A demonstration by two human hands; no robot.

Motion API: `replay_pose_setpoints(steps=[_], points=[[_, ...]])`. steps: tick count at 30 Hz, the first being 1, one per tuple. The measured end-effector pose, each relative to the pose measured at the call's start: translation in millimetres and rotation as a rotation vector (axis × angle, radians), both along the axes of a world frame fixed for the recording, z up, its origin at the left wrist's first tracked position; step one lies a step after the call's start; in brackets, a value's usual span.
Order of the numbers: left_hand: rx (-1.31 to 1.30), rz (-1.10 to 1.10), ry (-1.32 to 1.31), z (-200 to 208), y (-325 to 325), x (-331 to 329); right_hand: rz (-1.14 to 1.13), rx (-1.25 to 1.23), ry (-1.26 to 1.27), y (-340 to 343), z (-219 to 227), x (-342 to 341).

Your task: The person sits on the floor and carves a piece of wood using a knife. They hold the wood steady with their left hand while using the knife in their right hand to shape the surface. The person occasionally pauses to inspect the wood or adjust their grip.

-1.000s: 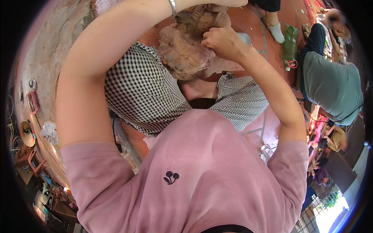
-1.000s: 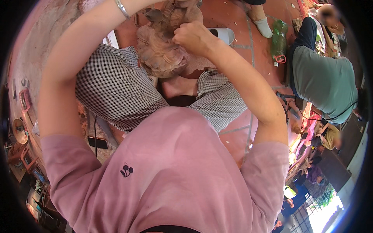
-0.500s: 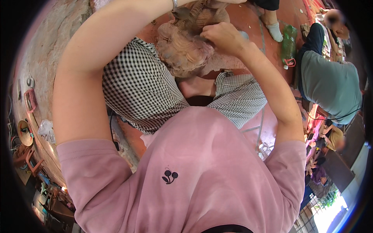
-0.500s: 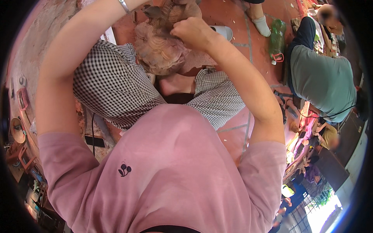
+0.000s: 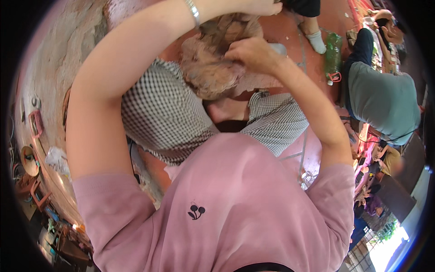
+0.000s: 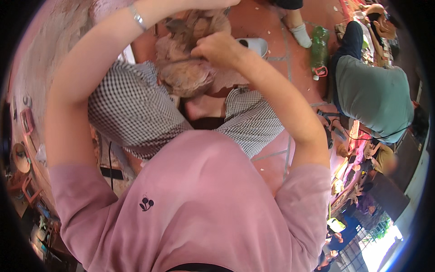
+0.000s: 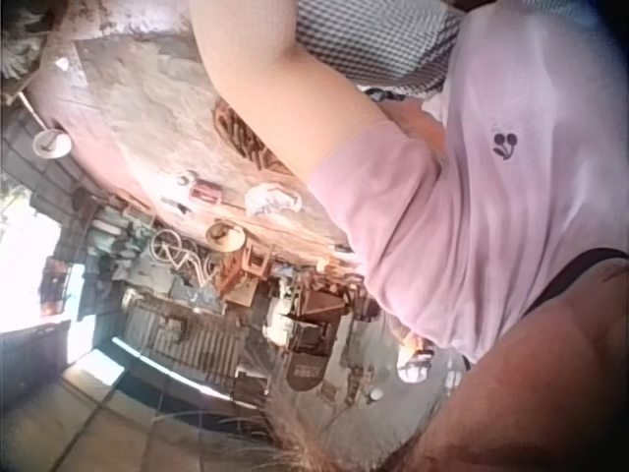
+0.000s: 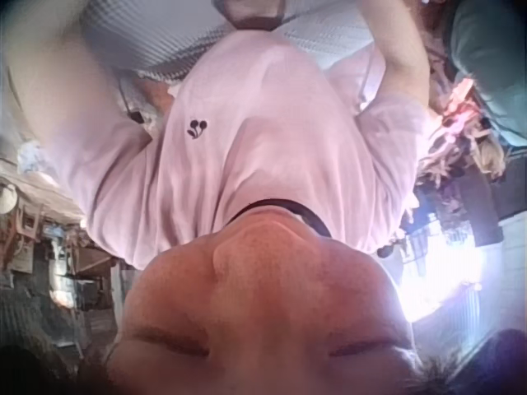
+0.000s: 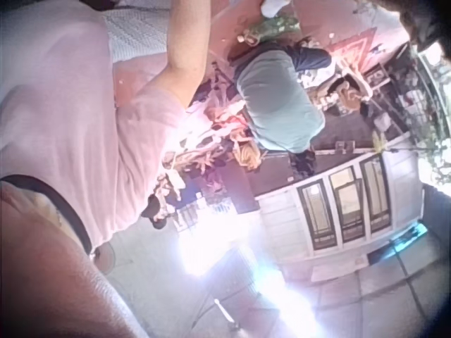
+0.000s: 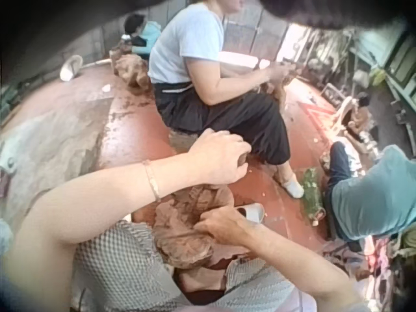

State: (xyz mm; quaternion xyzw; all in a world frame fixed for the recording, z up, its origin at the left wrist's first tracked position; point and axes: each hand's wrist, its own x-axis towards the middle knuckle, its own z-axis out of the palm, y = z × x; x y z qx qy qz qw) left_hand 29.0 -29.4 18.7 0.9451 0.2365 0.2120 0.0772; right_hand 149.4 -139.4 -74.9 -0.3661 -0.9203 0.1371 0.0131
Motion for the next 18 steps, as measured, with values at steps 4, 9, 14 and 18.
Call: replay_pose_setpoints(steps=[4, 9, 14, 18], points=[[0.100, 0.018, -0.075, -17, 8, -7, 0.093, 0.158, -0.009, 1, -12, -6], [0.156, 0.031, -0.064, -28, 14, 1, -0.019, 0.089, -0.088, 8, -2, -10], [0.129, 0.001, -0.079, -26, 14, 1, -0.027, 0.092, 0.249, -4, -14, 1], [0.079, 0.003, -0.048, -15, 9, -1, -0.088, -0.013, 0.396, -14, -11, 7]])
